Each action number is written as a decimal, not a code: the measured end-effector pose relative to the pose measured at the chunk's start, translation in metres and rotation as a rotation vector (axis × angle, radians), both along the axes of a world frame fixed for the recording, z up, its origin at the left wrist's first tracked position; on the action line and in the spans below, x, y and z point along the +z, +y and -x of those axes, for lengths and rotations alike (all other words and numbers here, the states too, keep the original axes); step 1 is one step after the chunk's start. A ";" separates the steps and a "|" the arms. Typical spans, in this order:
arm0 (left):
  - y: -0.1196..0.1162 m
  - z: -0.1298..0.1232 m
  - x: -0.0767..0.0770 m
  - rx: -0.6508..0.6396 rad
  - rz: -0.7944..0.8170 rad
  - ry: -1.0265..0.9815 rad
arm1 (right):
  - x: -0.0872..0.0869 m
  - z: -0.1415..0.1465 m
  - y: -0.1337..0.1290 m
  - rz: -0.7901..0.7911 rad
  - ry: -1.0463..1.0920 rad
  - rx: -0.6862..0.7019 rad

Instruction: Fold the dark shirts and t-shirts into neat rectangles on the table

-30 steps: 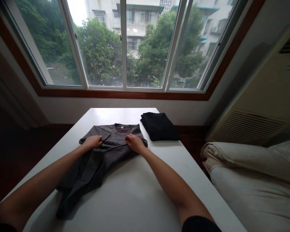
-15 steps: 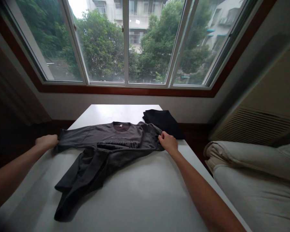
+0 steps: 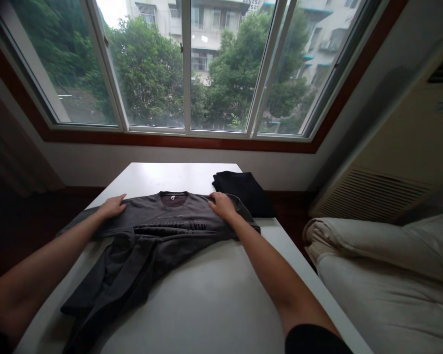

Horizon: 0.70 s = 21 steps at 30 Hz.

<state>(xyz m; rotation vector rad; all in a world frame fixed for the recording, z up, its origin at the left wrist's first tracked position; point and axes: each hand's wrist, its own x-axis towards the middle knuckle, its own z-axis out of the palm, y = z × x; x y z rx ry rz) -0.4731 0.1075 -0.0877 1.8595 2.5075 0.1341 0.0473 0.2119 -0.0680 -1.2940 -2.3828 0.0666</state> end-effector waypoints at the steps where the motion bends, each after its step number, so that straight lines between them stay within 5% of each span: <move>1: 0.005 -0.005 -0.002 0.024 0.011 -0.009 | -0.004 0.009 0.006 -0.005 -0.039 -0.006; 5: 0.011 -0.011 0.000 0.162 0.017 -0.012 | -0.013 0.024 0.022 -0.031 -0.253 -0.157; 9: 0.005 -0.008 0.017 0.012 0.170 -0.039 | -0.007 0.028 0.024 0.047 -0.370 -0.246; 12: -0.010 0.000 0.042 -0.053 0.162 -0.029 | 0.014 0.028 0.018 0.063 -0.362 -0.225; 16: -0.044 0.016 0.100 0.043 0.018 -0.008 | 0.068 0.010 0.002 -0.049 -0.244 -0.266; 21: -0.102 0.027 0.210 -0.112 -0.210 -0.306 | 0.166 -0.026 -0.034 -0.361 -0.094 -0.354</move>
